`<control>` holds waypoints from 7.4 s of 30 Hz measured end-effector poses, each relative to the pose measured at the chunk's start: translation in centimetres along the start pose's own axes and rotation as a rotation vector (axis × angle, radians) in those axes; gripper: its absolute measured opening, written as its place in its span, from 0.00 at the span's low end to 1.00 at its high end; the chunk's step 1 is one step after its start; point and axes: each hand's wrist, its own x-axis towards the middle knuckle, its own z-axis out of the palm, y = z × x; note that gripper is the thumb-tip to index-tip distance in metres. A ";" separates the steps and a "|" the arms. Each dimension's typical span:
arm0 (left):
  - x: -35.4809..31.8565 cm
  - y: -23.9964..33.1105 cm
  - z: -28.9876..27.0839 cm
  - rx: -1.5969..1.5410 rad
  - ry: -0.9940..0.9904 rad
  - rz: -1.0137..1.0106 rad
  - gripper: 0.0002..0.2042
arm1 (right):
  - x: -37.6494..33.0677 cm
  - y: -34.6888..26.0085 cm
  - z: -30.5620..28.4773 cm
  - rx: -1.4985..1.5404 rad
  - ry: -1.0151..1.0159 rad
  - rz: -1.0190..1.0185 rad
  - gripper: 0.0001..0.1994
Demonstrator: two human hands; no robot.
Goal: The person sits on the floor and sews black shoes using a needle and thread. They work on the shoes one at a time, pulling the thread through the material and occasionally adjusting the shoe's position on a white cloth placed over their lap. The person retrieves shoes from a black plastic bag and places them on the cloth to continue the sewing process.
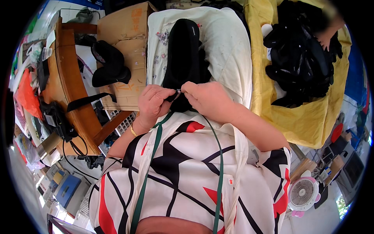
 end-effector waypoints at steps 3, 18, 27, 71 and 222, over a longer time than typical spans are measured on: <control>-0.3 -0.1 0.2 0.003 0.011 0.015 0.18 | 0.0 0.3 -0.5 0.075 -0.005 0.004 0.06; 0.5 0.1 -0.6 0.013 -0.102 -0.007 0.14 | 1.3 -0.6 0.5 -0.095 -0.321 0.309 0.08; -1.5 -0.4 0.7 0.053 0.012 -0.219 0.11 | 0.0 1.2 3.0 -0.101 0.049 -0.043 0.10; -0.7 -1.1 1.0 -0.100 -0.060 -0.048 0.13 | -6.9 7.5 -12.1 0.692 0.776 0.627 0.04; 10.4 -6.8 -2.4 0.068 -0.021 -0.350 0.10 | -0.7 5.7 -4.1 0.828 0.686 0.184 0.06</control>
